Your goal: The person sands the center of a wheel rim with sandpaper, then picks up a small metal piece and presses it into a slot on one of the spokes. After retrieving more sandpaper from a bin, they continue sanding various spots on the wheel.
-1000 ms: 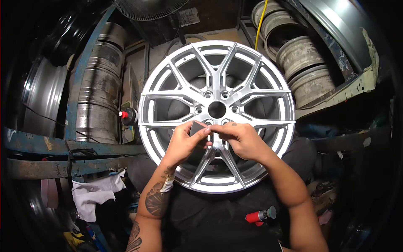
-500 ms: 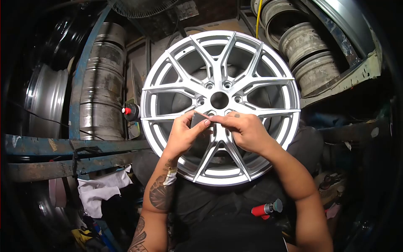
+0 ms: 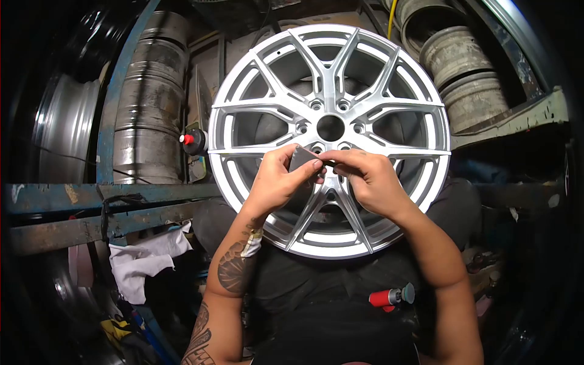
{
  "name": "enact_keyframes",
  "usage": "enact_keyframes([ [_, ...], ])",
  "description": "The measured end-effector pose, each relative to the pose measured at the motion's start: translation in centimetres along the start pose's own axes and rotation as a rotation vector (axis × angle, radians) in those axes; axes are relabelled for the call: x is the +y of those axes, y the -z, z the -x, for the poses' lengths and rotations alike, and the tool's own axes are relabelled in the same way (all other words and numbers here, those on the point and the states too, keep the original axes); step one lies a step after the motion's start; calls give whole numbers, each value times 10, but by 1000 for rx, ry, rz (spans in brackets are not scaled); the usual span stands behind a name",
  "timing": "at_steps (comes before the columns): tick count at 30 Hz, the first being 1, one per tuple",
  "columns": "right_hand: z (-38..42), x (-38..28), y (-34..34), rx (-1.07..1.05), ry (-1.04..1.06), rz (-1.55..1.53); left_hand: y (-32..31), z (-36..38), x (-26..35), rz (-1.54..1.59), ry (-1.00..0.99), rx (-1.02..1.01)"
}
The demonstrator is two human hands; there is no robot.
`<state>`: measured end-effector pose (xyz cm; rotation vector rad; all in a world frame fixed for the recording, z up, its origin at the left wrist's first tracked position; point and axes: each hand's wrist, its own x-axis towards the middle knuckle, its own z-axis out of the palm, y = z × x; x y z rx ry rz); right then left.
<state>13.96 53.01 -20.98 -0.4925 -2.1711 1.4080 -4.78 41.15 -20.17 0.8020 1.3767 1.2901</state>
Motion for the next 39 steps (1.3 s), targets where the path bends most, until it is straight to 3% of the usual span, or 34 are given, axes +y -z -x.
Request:
enact_keyframes([
  [4, 1, -10, 4, -28, -36, 20, 1, 0, 2, 85, 12, -58],
  [11, 1, -12, 5, -74, -43, 75, 7, -2, 3, -37, 11, -88],
  [16, -7, -11, 2, -52, -4, 104, 10, -1, 1, -80, -40, 34],
  [28, 5, -8, 19, -119, 46, 371, 5, -1, -4, -283, -31, 97],
  [32, 7, 0, 14, -86, 69, 318, 10, 0, 0, -413, -29, 97],
  [39, 11, -2, 12, -51, 103, 391, 6, 2, 4, -288, 35, 39],
])
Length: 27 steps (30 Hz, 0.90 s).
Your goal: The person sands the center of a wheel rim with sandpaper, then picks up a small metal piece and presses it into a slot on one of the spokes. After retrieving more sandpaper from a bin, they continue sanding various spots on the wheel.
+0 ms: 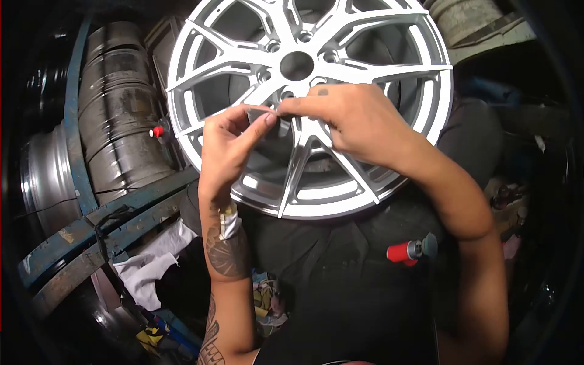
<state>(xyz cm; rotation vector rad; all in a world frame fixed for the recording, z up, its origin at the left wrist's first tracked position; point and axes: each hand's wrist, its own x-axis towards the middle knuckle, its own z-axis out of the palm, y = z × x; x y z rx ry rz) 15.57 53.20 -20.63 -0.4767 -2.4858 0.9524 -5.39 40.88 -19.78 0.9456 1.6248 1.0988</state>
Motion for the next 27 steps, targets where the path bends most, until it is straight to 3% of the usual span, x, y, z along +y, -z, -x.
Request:
enact_keyframes([
  [4, 0, -4, -7, 29, 38, 112, 7, -3, -3, -41, 13, -8],
  [12, -2, -4, -18, 198, 58, -48, 1, -5, 3, 74, -80, -6],
  [25, -9, -15, -24, 196, 40, -91, 2, -2, -1, 182, -103, -87],
  [27, -14, -21, -22, 228, 16, -149, -10, -2, -11, -117, -180, -152],
])
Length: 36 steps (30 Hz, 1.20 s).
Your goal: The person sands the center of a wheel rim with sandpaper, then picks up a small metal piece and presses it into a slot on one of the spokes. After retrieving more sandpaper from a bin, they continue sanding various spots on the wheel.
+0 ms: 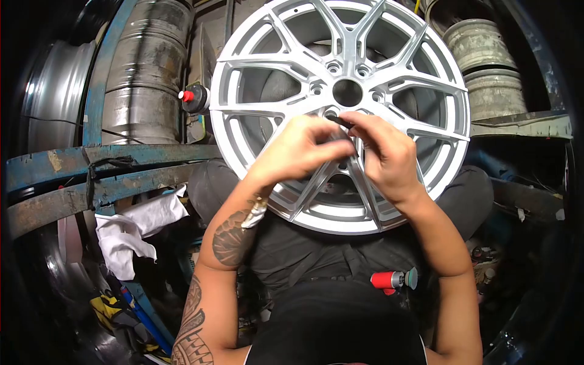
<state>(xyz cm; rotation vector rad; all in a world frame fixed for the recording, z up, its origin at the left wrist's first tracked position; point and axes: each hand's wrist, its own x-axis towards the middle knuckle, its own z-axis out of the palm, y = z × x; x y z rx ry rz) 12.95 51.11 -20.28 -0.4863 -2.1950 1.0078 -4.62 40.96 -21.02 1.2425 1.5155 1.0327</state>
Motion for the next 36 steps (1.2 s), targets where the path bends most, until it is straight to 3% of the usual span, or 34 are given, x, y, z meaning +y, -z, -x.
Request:
enact_keyframes([
  [1, -5, -5, 0, 17, -13, -28, -6, 1, -1, -172, -39, -90],
  [3, -18, -14, 7, 90, 13, -67, -26, 2, 9, -167, 14, -268],
  [4, -21, -13, 10, 117, 13, -65, -30, 0, 16, -159, 172, -346],
  [7, -18, 1, 22, 155, -96, -107, -31, -5, -1, 25, -9, -218],
  [9, -10, 9, 29, 139, -209, -143, -17, -5, 6, 231, 143, -197],
  [12, -5, 14, 37, 50, -308, -222, -9, -2, 7, 450, 119, -93],
  [16, -5, 16, 34, 7, -245, -175, -11, -5, -3, 380, 126, -39],
  [19, -14, 14, 39, -126, -382, -175, -19, -4, 2, 412, 170, -64],
  [23, -7, 52, 38, -390, -530, -683, -26, -2, -3, 466, -18, -157],
  [27, -7, 42, 48, -445, -635, -737, -23, 3, -2, 425, -42, -157],
  [29, -10, 32, 51, -471, -663, -746, -21, 8, 0, 134, -88, -109],
  [30, -8, 34, 52, -486, -641, -734, -24, 11, 6, 141, -150, -53],
  [33, -2, 22, 55, -459, -657, -528, -17, 23, 26, 29, -187, 22],
  [36, 18, 20, 62, -253, -630, -300, -8, 21, 9, -139, -290, 149],
])
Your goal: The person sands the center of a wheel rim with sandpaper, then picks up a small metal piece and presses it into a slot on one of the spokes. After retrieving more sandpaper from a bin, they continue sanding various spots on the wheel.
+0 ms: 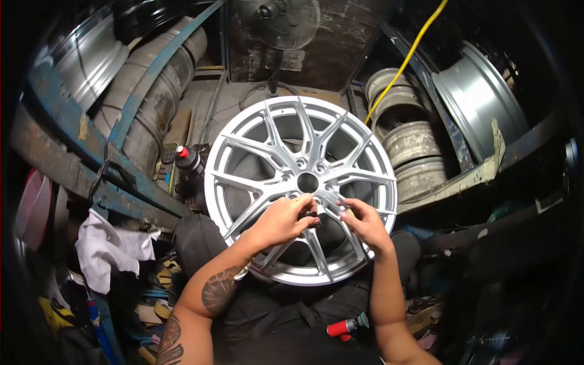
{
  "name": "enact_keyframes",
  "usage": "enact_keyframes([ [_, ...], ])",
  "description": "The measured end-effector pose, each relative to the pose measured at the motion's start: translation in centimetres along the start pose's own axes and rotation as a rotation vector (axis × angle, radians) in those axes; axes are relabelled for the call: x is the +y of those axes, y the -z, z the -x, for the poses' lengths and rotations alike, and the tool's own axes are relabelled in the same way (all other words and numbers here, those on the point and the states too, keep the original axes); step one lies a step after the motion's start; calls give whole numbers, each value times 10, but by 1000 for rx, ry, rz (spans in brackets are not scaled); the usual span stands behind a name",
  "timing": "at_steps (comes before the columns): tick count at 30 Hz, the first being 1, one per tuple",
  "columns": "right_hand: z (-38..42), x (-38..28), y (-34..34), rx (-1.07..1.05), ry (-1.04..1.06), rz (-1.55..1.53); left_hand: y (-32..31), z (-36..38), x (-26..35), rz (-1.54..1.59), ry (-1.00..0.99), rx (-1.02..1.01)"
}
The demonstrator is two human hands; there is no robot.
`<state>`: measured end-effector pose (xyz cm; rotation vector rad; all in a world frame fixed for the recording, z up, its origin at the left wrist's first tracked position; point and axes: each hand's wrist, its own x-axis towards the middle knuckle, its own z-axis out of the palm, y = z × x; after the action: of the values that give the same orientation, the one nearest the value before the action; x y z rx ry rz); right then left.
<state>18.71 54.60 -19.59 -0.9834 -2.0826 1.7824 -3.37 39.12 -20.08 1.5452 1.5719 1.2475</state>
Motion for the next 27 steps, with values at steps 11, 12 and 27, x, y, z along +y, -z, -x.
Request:
enact_keyframes([
  [11, 151, 27, 63, 664, 157, 144, 9, 4, -5, -61, -115, 203],
  [12, 170, 25, 66, 766, 122, 199, 10, 3, 5, -51, -127, 157],
  [27, 466, 293, 183, 1635, -520, -238, 3, 11, -2, 118, -6, 26],
])
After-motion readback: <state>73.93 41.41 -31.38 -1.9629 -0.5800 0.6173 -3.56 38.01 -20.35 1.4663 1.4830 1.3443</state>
